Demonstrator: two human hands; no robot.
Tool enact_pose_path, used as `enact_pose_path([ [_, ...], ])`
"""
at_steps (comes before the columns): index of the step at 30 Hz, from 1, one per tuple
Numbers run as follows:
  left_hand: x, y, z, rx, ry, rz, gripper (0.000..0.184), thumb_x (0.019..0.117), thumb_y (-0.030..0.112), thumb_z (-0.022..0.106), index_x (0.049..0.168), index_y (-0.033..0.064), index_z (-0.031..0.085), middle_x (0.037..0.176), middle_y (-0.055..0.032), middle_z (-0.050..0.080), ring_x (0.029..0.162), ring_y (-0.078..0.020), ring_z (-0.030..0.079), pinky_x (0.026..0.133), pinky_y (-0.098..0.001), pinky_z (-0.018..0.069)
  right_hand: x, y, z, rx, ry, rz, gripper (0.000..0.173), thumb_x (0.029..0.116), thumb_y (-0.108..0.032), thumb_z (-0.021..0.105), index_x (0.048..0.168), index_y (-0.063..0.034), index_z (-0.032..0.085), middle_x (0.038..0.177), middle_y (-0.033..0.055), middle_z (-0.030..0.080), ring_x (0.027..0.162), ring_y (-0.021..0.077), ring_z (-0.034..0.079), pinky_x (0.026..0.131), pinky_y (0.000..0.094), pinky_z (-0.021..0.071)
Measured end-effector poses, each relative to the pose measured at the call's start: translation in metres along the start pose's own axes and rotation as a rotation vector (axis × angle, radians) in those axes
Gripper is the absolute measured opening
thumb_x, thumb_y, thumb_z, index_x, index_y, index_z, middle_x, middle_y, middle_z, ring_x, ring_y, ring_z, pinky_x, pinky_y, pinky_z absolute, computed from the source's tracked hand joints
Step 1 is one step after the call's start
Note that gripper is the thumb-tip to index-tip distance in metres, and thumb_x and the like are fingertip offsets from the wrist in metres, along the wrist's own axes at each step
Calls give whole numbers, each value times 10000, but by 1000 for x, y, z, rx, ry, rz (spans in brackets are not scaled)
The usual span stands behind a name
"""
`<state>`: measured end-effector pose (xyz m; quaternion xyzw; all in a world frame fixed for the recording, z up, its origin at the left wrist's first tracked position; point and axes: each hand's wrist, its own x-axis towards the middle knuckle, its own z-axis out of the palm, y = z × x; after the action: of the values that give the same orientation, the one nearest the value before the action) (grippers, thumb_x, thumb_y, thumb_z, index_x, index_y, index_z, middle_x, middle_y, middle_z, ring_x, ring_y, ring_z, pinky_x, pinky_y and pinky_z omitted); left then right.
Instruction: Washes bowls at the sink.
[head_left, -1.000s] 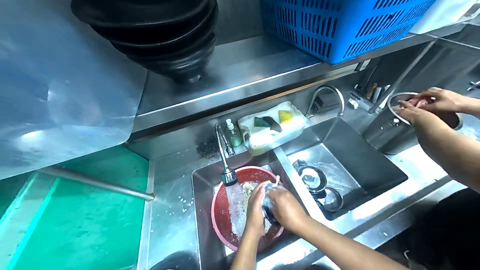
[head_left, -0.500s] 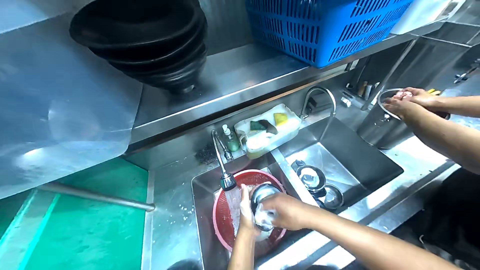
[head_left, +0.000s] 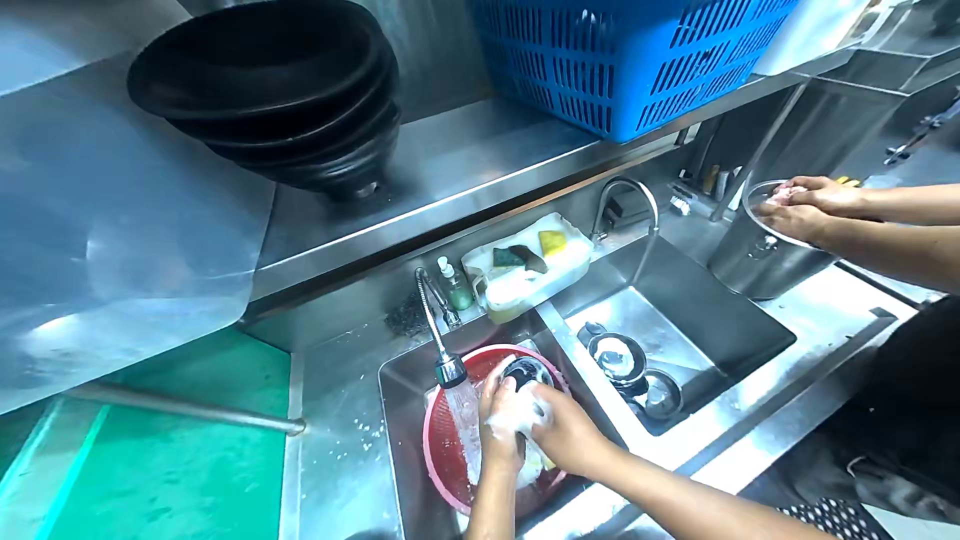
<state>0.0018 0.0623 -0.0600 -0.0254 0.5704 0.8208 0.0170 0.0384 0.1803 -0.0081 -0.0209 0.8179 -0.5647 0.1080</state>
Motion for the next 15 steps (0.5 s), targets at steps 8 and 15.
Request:
enact_pose_path([
  [8, 1, 8, 7, -588, 244, -416, 299, 1075, 160, 394, 1300, -3, 504, 1090, -211, 673, 947, -307, 710, 808, -482, 616, -35, 66, 8, -287, 457, -709, 184, 985, -186, 603, 1123, -99, 690, 1149, 116, 695, 1190, 227, 625, 1073, 404, 507],
  [15, -36, 7, 34, -580, 43, -644, 394, 1125, 316, 219, 1133, 129, 566, 910, -53, 676, 850, -164, 683, 756, -364, 589, 7, -8, -15, -466, 419, -622, 274, 942, -190, 588, 1156, -113, 741, 1166, 64, 751, 1191, 254, 671, 1032, 530, 522],
])
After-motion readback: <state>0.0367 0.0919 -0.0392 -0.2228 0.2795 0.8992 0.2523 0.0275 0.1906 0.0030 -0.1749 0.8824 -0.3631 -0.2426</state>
